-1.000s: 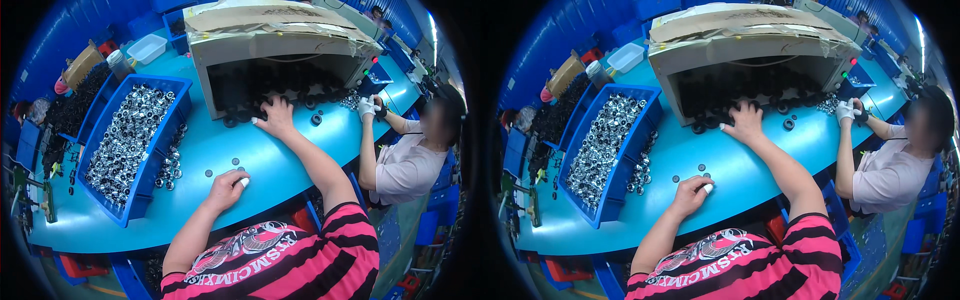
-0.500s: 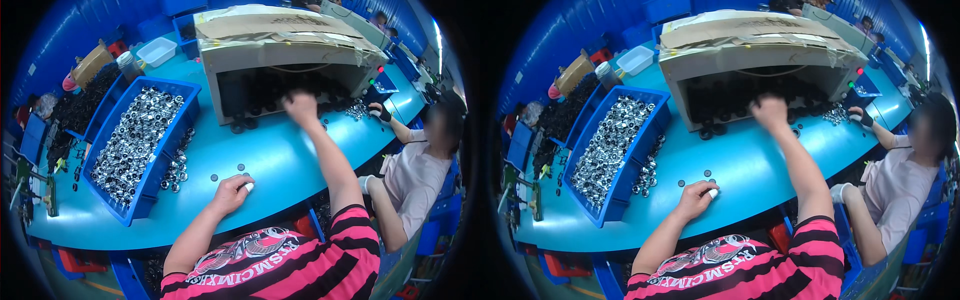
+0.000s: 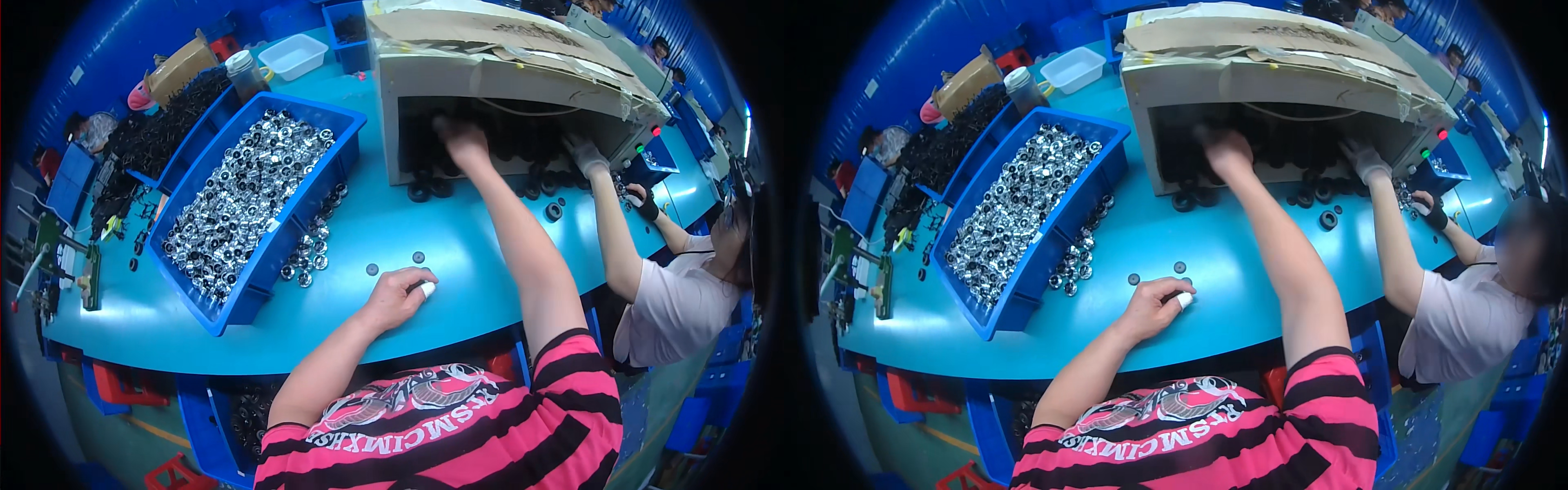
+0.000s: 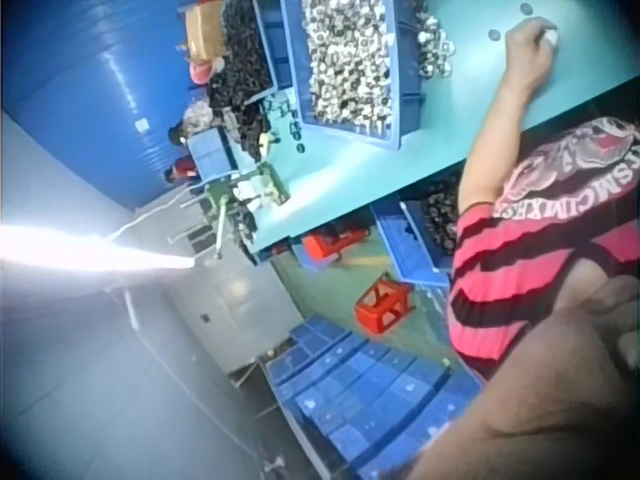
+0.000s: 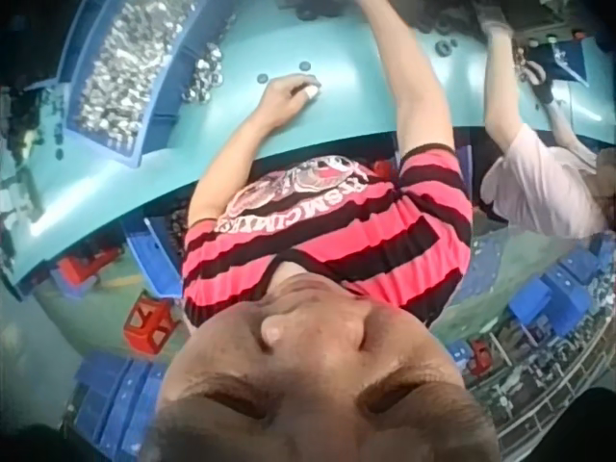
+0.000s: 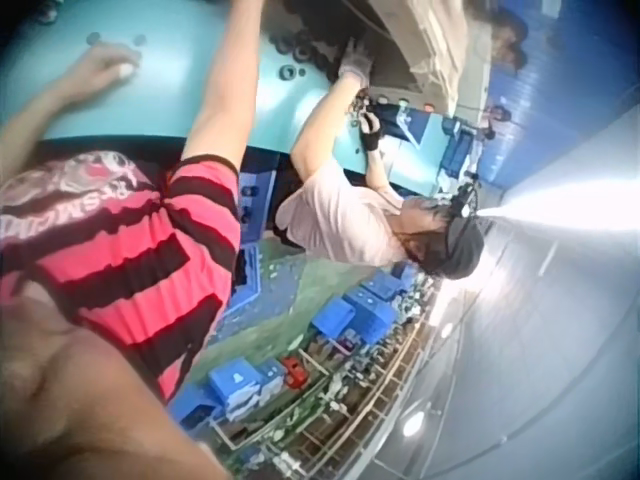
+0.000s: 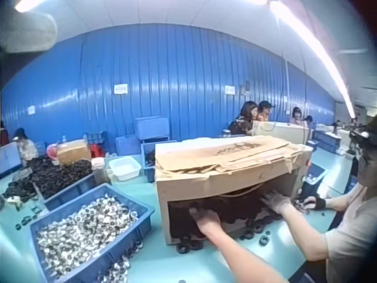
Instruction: Assembling bearings into plastic housings and metal frames on an assembly line.
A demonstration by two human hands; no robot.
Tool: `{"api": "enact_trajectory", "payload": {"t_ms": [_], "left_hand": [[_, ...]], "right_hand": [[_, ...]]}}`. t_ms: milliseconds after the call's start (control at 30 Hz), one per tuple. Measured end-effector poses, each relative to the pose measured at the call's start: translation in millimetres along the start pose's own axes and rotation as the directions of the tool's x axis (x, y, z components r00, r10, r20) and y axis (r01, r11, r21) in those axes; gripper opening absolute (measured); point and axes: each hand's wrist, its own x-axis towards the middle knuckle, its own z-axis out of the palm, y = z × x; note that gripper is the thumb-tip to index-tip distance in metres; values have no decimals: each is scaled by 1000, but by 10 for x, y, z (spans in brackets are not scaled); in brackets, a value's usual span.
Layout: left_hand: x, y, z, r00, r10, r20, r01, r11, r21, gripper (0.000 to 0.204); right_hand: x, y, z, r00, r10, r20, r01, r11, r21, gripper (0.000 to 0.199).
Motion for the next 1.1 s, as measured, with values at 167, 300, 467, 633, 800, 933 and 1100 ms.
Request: {"api": "enact_trajectory", "payload": {"t_ms": [167, 300, 467, 633, 800, 933, 1100], "left_hand": [[-37, -62, -15, 999, -35, -17, 34, 997, -63, 15], [-31, -39, -14, 1000, -4, -12, 3, 999, -44, 14], [-38, -51, -2, 999, -37, -1, 37, 997, -73, 14], [-26, 5, -88, 988, -109, -111, 75, 959, -272, 20], [47, -157, -332, 910, -201, -362, -50, 816, -576, 40], [29, -43, -504, 937, -221, -269, -103, 560, -822, 47], [18, -187, -590, 964, -121, -237, -165, 429, -888, 45]], "right_hand": [[-327, -338, -17, 988, -125, 87, 123, 992, 32, 42], [-1099, -392, -79, 912, -373, 169, 380, 925, -8, 30], [-1303, -169, 80, 875, -475, 95, 464, 878, 117, 25], [-1352, -198, -12, 833, -548, 76, 511, 815, 273, 22], [-1594, -689, -234, 781, -623, -29, 586, 717, 377, 31], [-1720, -901, -227, 645, -764, -21, 695, 574, 433, 33], [-1792, -1049, -193, 651, -758, -47, 706, 581, 404, 33]]}}
